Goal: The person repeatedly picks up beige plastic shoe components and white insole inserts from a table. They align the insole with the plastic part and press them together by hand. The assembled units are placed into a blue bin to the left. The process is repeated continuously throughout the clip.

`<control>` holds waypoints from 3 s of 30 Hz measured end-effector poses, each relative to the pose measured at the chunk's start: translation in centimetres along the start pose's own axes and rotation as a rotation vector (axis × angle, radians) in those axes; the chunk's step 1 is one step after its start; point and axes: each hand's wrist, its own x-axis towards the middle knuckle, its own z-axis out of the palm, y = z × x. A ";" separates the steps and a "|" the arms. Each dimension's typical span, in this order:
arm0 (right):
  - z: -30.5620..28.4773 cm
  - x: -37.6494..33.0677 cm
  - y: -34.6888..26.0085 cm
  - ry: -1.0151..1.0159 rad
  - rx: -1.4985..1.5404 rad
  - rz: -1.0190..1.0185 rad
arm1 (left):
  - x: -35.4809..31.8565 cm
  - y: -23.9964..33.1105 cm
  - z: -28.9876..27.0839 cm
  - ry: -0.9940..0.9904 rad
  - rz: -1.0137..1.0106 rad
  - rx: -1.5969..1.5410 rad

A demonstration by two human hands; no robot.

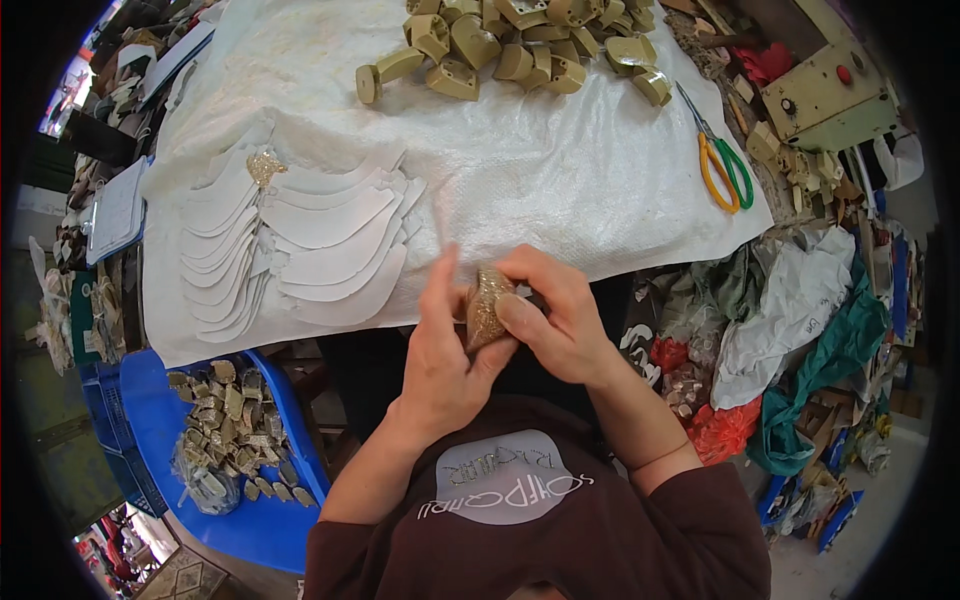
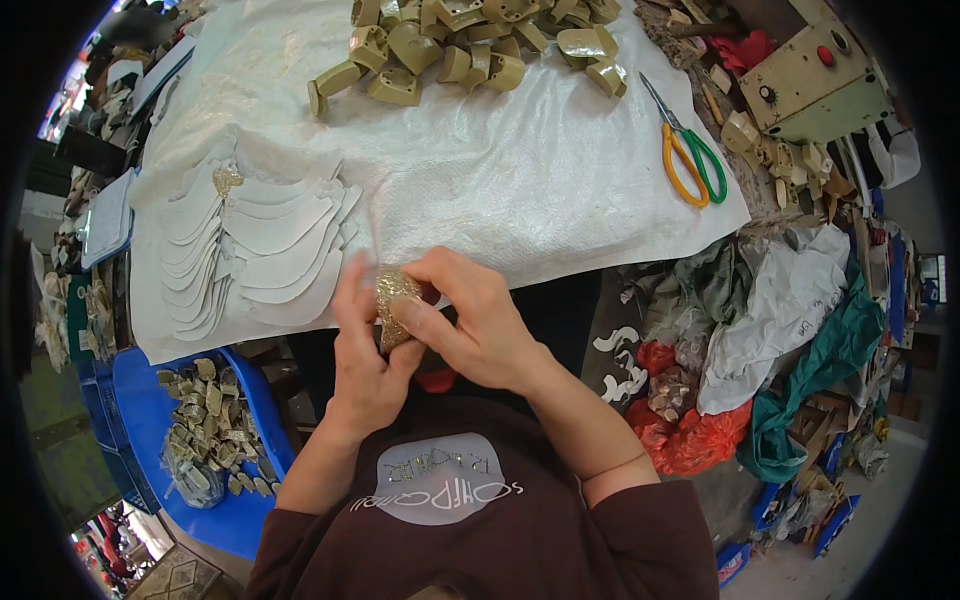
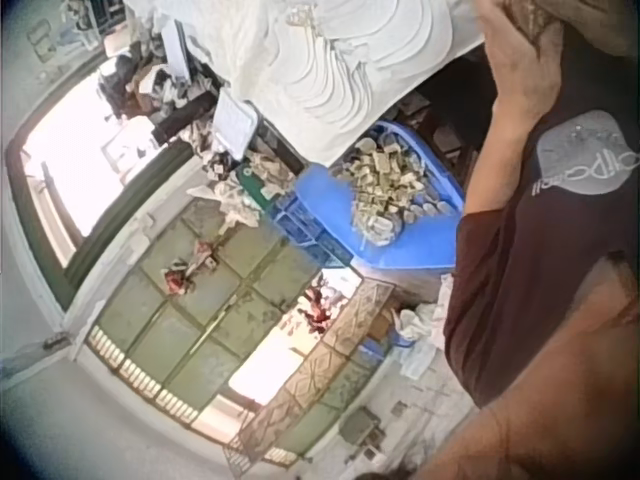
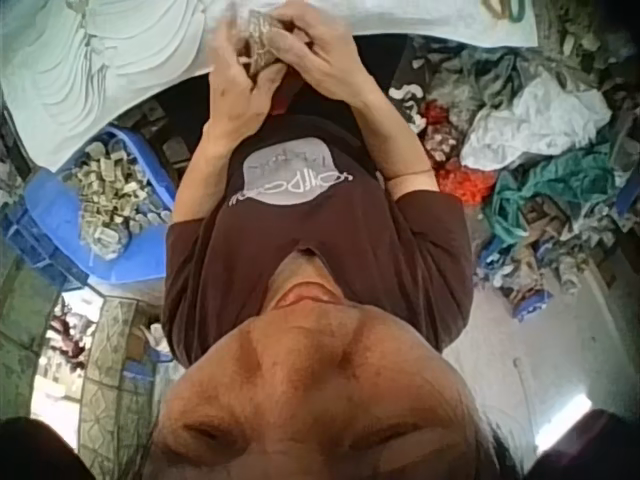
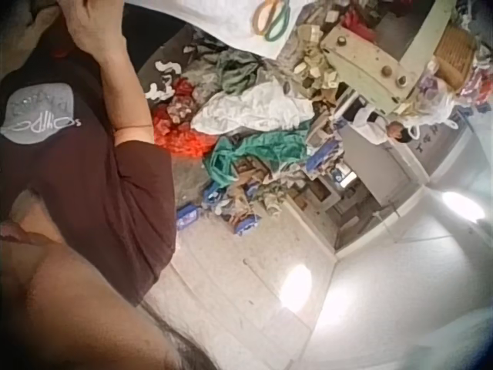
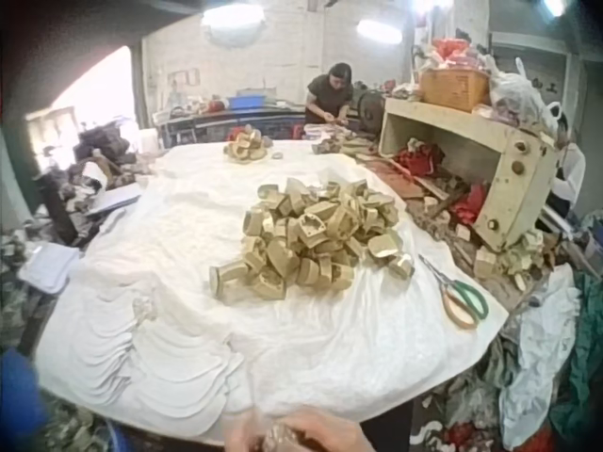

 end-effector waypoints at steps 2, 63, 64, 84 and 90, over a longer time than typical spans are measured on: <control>0.5 -0.6 0.8 0.102 0.020 -0.090 | -0.4 0.1 0.4 0.076 -0.200 -0.150; 3.5 6.5 2.0 0.043 -0.464 -0.145 | -14.0 -7.5 -29.1 0.905 -0.486 1.053; 3.4 6.6 2.3 0.034 -0.508 -0.149 | -11.8 -7.8 -29.6 0.900 -0.477 1.030; 2.9 5.0 2.1 -0.221 -0.959 -0.043 | -0.2 -9.6 -35.9 0.587 -0.549 1.470; 1.1 4.0 0.7 -0.341 -1.014 -0.022 | -1.3 -11.0 -35.5 0.558 -0.592 1.541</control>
